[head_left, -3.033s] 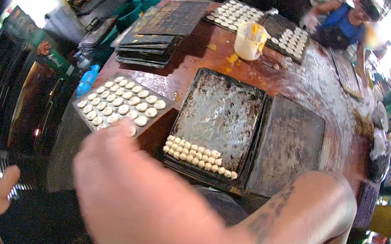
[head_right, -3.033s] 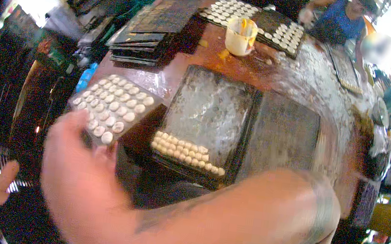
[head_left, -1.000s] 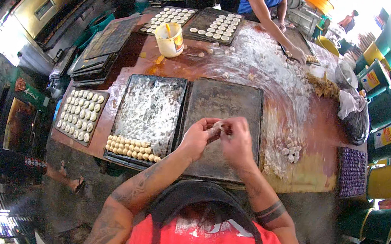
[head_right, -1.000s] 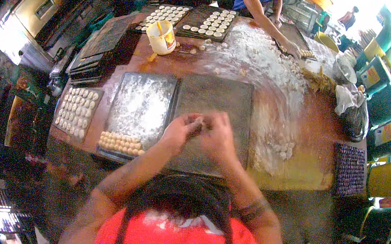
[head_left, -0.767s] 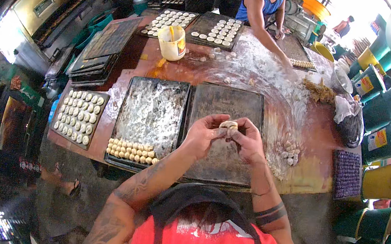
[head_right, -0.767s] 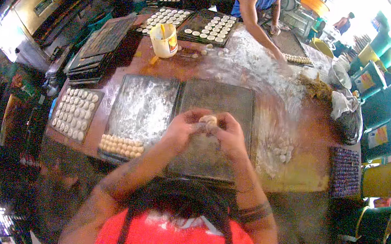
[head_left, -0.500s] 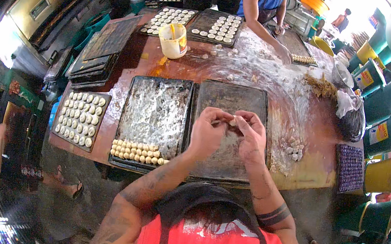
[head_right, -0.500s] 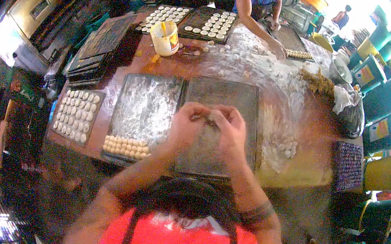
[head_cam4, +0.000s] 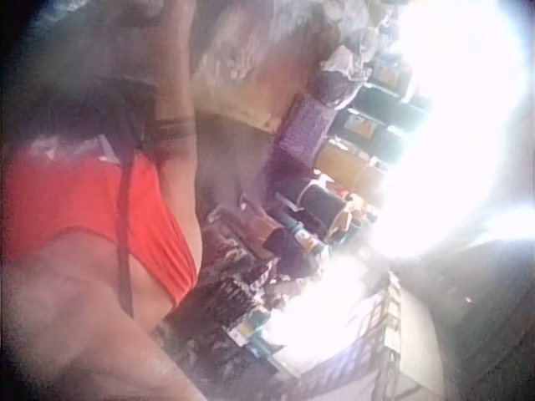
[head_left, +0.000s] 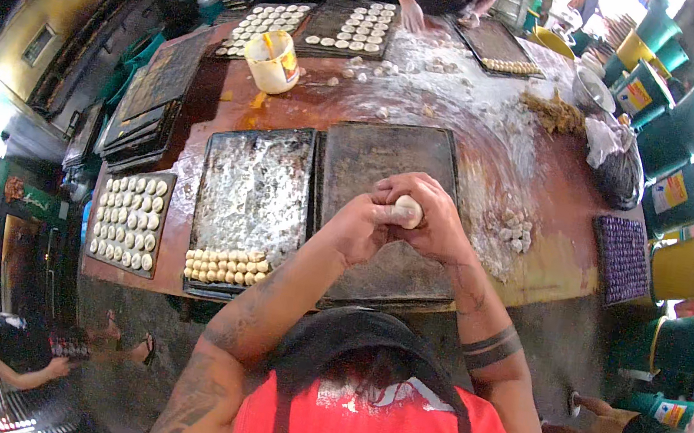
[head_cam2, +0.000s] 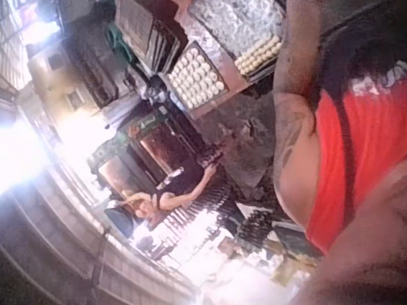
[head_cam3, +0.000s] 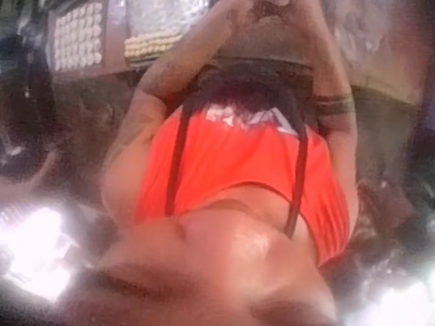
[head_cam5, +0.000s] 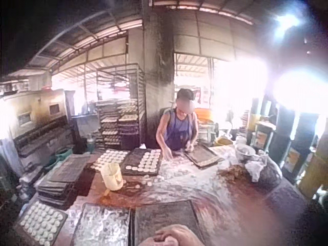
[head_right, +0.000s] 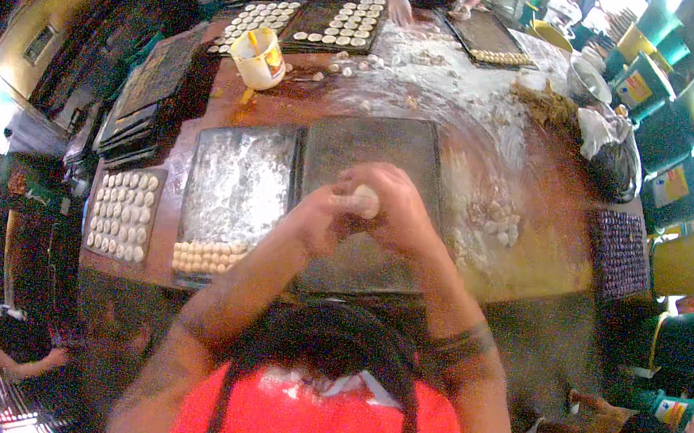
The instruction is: The person takes dough portions from a tray, shapes and fills them by hand, and places the filled dough balls onto baking sheets.
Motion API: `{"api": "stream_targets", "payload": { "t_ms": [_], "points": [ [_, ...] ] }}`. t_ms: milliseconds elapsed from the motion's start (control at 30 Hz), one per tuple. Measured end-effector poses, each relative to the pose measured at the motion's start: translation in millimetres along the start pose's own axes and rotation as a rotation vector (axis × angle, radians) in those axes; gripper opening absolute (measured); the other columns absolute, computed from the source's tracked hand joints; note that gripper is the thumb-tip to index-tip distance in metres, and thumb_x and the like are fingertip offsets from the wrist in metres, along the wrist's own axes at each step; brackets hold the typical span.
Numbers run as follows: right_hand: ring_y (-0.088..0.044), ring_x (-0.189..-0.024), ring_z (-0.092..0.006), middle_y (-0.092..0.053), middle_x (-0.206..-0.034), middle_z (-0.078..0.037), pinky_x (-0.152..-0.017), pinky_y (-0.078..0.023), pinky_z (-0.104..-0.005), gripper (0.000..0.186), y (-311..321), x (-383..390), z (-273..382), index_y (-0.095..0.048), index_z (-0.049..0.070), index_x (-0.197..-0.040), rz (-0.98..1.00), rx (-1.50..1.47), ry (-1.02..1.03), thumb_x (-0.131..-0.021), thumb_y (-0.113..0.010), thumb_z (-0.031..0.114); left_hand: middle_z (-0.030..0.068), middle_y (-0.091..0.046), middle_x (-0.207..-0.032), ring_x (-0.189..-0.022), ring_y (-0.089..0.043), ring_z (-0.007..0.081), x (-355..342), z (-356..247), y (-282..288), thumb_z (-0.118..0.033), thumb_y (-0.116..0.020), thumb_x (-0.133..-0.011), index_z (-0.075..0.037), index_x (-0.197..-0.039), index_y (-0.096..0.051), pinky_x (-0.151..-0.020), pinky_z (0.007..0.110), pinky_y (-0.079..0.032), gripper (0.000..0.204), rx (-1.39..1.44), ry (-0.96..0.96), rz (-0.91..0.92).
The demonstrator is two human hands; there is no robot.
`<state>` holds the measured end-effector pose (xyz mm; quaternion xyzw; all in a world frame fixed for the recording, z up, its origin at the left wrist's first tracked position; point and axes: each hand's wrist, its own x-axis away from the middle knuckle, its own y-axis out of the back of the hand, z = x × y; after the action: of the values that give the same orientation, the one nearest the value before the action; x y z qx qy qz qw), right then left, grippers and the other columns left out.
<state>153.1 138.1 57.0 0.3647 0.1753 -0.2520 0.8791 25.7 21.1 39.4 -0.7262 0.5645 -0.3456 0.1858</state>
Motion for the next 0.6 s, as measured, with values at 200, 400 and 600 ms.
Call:
{"api": "stream_targets", "payload": {
  "t_ms": [200, 400, 600],
  "points": [
    [-0.065, -0.094, -0.0225, -0.066, -0.097, -0.007, -0.083, -0.055, -0.0349, 0.037, -15.4, 36.5, -18.3, -0.063, 0.004, -0.098, -0.319, 0.027, -0.266, -0.067, -0.082, -0.001, 0.0062, -0.07, -0.11, -0.104, -0.067, 0.0203, -18.6, 33.1, -6.1, -0.011, -0.071, -0.096, -0.005, -0.122, -0.066, -0.09, 0.039, -0.055, 0.027, 0.079, 0.064, 0.045],
    [-0.067, -0.102, -0.0152, -0.074, -0.111, -0.01, -0.091, -0.054, -0.033, 0.035, -16.3, 87.7, -40.8, -0.067, -0.002, -0.119, -0.439, -0.442, -0.758, -0.092, -0.077, 0.017, 0.012, -0.073, -0.117, -0.091, -0.071, 0.0253, -31.3, 67.1, -6.8, -0.004, -0.063, -0.097, -0.001, -0.132, -0.063, -0.084, 0.036, -0.057, 0.035, -0.915, -0.458, -0.284],
    [-0.07, -0.1, -0.0225, -0.075, -0.104, -0.01, -0.092, -0.054, -0.0373, 0.029, 20.9, 183.1, -66.0, -0.069, 0.002, -0.118, -0.263, -0.255, -1.051, -0.092, -0.074, 0.016, 0.0219, -0.053, -0.15, -0.142, -0.049, 0.0337, -31.7, 97.9, 9.2, -0.004, -0.061, -0.095, -0.002, -0.148, -0.049, -0.112, 0.039, -0.042, 0.055, -1.062, -0.345, -0.144]
  ]
}}
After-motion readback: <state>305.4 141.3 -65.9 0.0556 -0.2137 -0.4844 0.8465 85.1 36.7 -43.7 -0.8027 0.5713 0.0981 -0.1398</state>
